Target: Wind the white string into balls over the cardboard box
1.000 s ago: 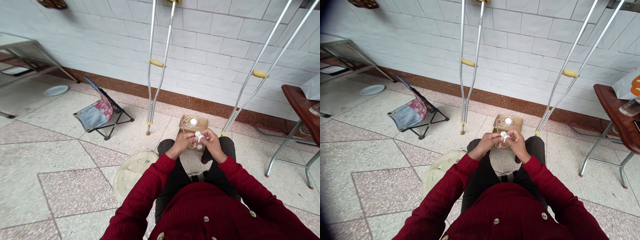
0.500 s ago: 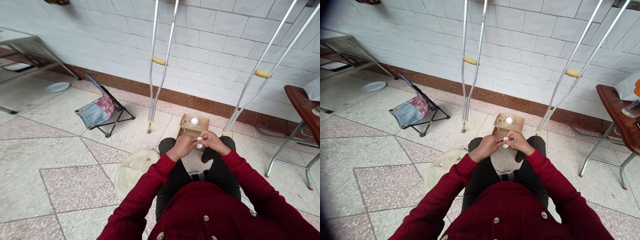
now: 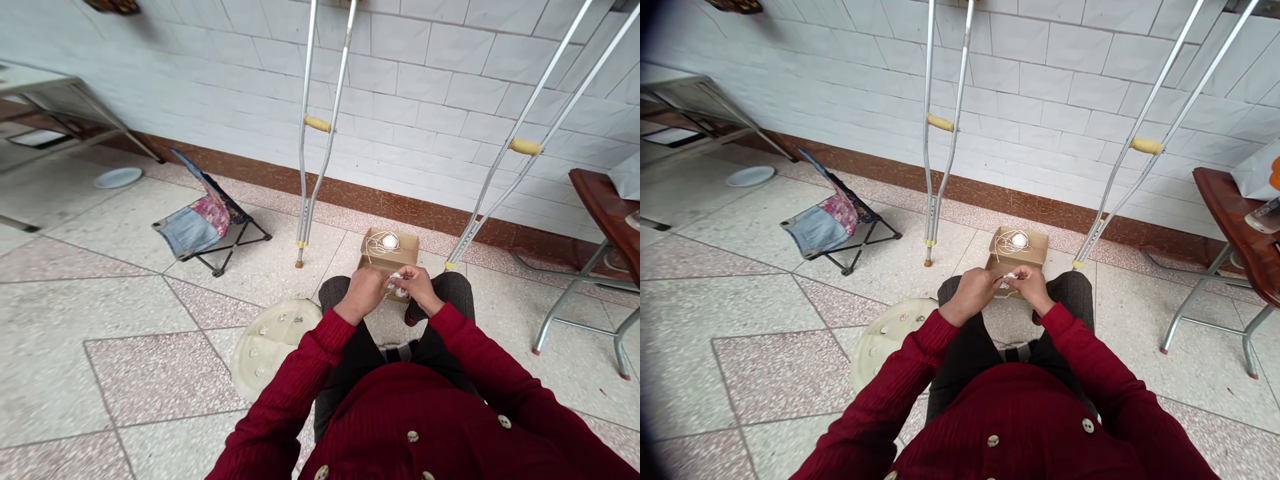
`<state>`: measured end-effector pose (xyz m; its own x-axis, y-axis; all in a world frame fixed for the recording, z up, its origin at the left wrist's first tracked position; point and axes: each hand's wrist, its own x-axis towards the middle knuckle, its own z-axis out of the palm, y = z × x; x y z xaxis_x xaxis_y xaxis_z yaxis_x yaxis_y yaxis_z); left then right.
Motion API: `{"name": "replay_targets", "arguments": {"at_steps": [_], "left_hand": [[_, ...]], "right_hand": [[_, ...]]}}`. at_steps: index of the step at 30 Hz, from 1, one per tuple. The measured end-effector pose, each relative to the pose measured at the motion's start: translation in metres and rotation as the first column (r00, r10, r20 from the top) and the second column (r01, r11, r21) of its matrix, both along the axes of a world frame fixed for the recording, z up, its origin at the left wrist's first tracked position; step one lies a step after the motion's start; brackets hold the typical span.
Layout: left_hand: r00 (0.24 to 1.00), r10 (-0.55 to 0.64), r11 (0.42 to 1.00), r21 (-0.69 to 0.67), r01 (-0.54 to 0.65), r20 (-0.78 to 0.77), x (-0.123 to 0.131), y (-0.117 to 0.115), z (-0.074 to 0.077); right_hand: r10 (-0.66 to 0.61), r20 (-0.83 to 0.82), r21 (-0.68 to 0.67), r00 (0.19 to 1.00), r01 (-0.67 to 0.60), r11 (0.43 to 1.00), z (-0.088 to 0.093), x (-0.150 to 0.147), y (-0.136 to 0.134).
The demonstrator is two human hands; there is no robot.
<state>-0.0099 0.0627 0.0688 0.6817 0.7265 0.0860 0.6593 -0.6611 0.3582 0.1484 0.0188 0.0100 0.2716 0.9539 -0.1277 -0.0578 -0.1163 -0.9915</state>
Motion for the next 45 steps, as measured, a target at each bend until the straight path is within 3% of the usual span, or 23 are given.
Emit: {"name": "replay_targets", "arguments": {"at_steps": [6,10,14,18,20,22,24,26,29,32,34,36,38,40,42,45], "left_hand": [[0.992,0.077,0.986,-0.155,-0.061,0.096,-0.002,-0.017,-0.012],[0.966,0.079,0.946,-0.325,0.005,0.245,-0.008,-0.029,-0.029],[0.947,0.117,0.923,-0.386,0.008,0.300,-0.015,-0.028,-0.047],[0.954,0.102,0.954,-0.301,-0.013,0.281,-0.014,-0.006,-0.052],[0.959,0.025,0.978,-0.206,0.036,0.283,-0.009,0.009,-0.043],[0.955,-0.075,0.991,-0.088,0.104,0.288,-0.003,0.022,-0.028],[0.956,-0.134,0.991,0.021,0.133,0.259,0.002,0.026,-0.011],[0.969,-0.145,0.988,0.078,0.132,0.202,0.007,0.019,0.002],[0.982,-0.125,0.992,0.015,0.124,0.144,0.011,-0.004,0.003],[0.979,-0.061,0.975,-0.200,0.099,0.192,0.007,-0.022,-0.017],[0.968,-0.017,0.937,-0.334,0.102,0.249,0.001,-0.023,-0.031],[0.956,-0.007,0.921,-0.371,0.120,0.292,-0.006,-0.014,-0.038],[0.952,-0.038,0.948,-0.290,0.130,0.304,-0.010,0.000,-0.036],[0.956,-0.093,0.979,-0.150,0.139,0.279,-0.011,0.014,-0.024],[0.967,-0.112,0.992,-0.032,0.123,0.227,-0.009,0.024,-0.008],[0.979,-0.087,0.996,0.028,0.084,0.183,-0.004,0.021,0.011]], "right_hand": [[-0.182,-0.110,0.012,0.977,0.184,0.983,-0.013,-0.009,0.013],[-0.234,-0.258,-0.016,0.938,0.238,0.971,0.004,-0.006,0.026],[-0.129,-0.198,0.068,0.972,0.145,0.987,0.046,0.008,0.019],[0.102,-0.090,0.071,0.991,-0.096,0.993,0.073,0.007,-0.025],[0.220,-0.139,-0.026,0.966,-0.226,0.974,0.068,0.000,-0.048],[0.237,-0.182,-0.124,0.954,-0.261,0.957,0.053,-0.004,-0.060],[0.153,-0.163,-0.184,0.975,-0.182,0.966,0.033,-0.004,-0.054],[0.004,-0.117,-0.183,0.993,-0.025,0.983,0.018,0.001,-0.033],[-0.203,-0.123,-0.119,0.971,0.189,0.975,0.014,0.008,0.006],[-0.234,-0.187,-0.027,0.954,0.233,0.972,0.032,0.006,0.019],[-0.122,-0.238,0.016,0.963,0.130,0.991,0.045,0.001,0.007],[0.089,-0.245,-0.003,0.966,-0.093,0.996,0.051,-0.002,-0.016],[0.310,-0.228,-0.109,0.923,-0.340,0.934,0.046,-0.002,-0.037],[0.396,-0.183,-0.234,0.900,-0.431,0.871,0.031,0.003,-0.048],[0.290,-0.086,-0.278,0.953,-0.302,0.912,0.013,0.010,-0.043],[-0.033,0.002,-0.174,0.999,0.033,0.984,-0.005,0.022,-0.016]]}}
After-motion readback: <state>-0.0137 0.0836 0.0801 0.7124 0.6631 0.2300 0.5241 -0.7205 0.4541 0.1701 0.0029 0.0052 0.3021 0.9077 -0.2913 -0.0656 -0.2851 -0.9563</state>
